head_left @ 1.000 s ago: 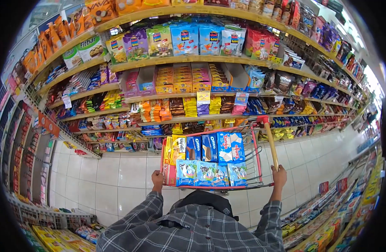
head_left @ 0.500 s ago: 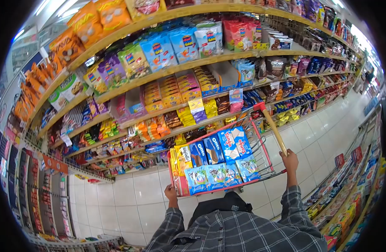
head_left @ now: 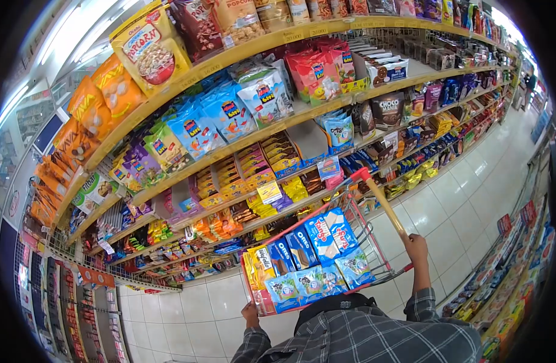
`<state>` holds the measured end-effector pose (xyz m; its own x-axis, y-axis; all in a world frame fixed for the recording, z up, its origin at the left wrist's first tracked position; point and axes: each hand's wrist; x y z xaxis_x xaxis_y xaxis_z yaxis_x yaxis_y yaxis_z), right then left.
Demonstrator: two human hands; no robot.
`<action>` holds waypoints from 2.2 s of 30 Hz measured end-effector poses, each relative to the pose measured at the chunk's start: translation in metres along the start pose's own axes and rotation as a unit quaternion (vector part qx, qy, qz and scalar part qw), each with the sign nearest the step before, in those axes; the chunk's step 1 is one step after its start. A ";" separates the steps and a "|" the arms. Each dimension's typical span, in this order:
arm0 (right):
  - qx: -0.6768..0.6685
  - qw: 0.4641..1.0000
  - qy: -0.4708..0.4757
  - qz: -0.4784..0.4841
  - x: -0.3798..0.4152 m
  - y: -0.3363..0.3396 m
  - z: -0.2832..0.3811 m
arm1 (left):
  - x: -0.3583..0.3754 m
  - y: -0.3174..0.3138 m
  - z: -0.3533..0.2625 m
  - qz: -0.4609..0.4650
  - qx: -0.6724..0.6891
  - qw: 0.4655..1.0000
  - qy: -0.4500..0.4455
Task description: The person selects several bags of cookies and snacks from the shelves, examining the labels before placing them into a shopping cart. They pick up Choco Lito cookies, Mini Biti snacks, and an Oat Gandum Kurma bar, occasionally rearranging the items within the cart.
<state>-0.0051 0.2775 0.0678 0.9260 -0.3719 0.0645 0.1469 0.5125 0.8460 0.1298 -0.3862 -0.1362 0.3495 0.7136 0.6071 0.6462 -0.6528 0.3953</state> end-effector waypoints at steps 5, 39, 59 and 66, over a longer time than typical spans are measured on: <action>-0.176 0.931 0.296 -0.120 -0.089 0.074 0.132 | 0.027 0.007 0.021 -0.081 0.124 0.989 0.009; -0.134 0.818 0.539 0.146 0.006 0.042 0.264 | 0.323 -0.145 -0.253 0.379 -0.107 0.808 -0.438; -0.581 0.703 0.097 0.398 0.073 -0.077 0.201 | 0.295 -0.167 -0.240 0.246 -0.064 0.913 -0.320; -0.587 0.704 0.021 0.399 0.078 -0.117 0.189 | 0.261 -0.172 -0.219 0.229 -0.130 0.924 -0.277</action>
<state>-0.0157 0.0418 0.0739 0.8821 0.4087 0.2343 -0.2640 0.8408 -0.4726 -0.0387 -0.1438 0.1056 0.8862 0.3206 0.3344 0.1845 -0.9064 0.3799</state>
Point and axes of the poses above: each hand's wrist, its own x-axis away from the middle knuckle, its own y-axis out of the back of the hand, z = x × y, and after that the axes turned 12 degrees about y, right-handed
